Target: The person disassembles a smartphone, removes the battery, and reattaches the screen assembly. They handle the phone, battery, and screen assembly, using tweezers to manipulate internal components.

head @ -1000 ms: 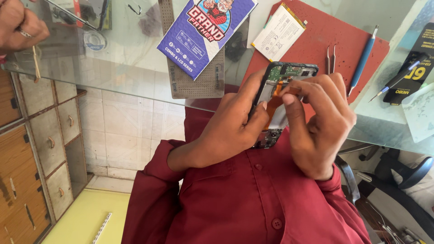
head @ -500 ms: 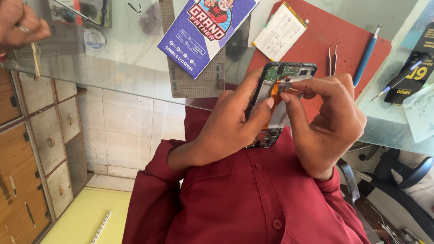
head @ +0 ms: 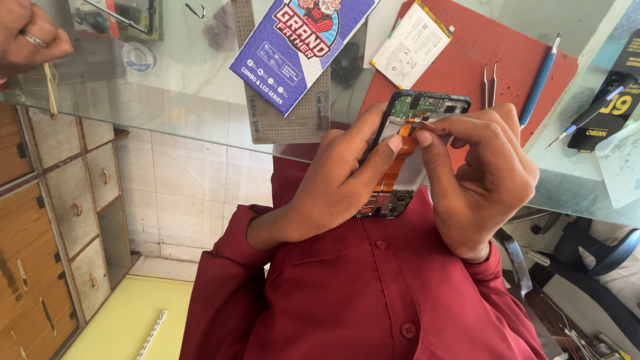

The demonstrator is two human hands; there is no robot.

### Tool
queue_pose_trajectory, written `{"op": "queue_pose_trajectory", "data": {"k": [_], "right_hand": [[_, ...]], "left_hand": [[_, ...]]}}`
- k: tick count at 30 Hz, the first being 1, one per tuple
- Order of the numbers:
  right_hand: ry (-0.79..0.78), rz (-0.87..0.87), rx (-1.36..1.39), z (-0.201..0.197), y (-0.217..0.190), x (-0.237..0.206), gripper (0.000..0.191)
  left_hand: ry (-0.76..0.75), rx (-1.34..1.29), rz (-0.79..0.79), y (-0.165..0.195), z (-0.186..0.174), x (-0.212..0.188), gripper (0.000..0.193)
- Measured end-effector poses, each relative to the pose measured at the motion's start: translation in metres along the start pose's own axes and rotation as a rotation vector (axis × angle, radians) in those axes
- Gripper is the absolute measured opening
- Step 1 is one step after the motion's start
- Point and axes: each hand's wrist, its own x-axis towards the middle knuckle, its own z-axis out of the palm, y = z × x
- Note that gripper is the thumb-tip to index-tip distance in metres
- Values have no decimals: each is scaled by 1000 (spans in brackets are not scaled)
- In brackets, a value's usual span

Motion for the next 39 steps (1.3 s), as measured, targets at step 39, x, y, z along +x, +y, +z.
{"op": "queue_pose_trajectory", "data": {"k": [39], "right_hand": [[25, -41, -51, 3, 4, -2, 18]], "left_hand": [[-57, -3, -87, 1, -2, 3, 46]]}}
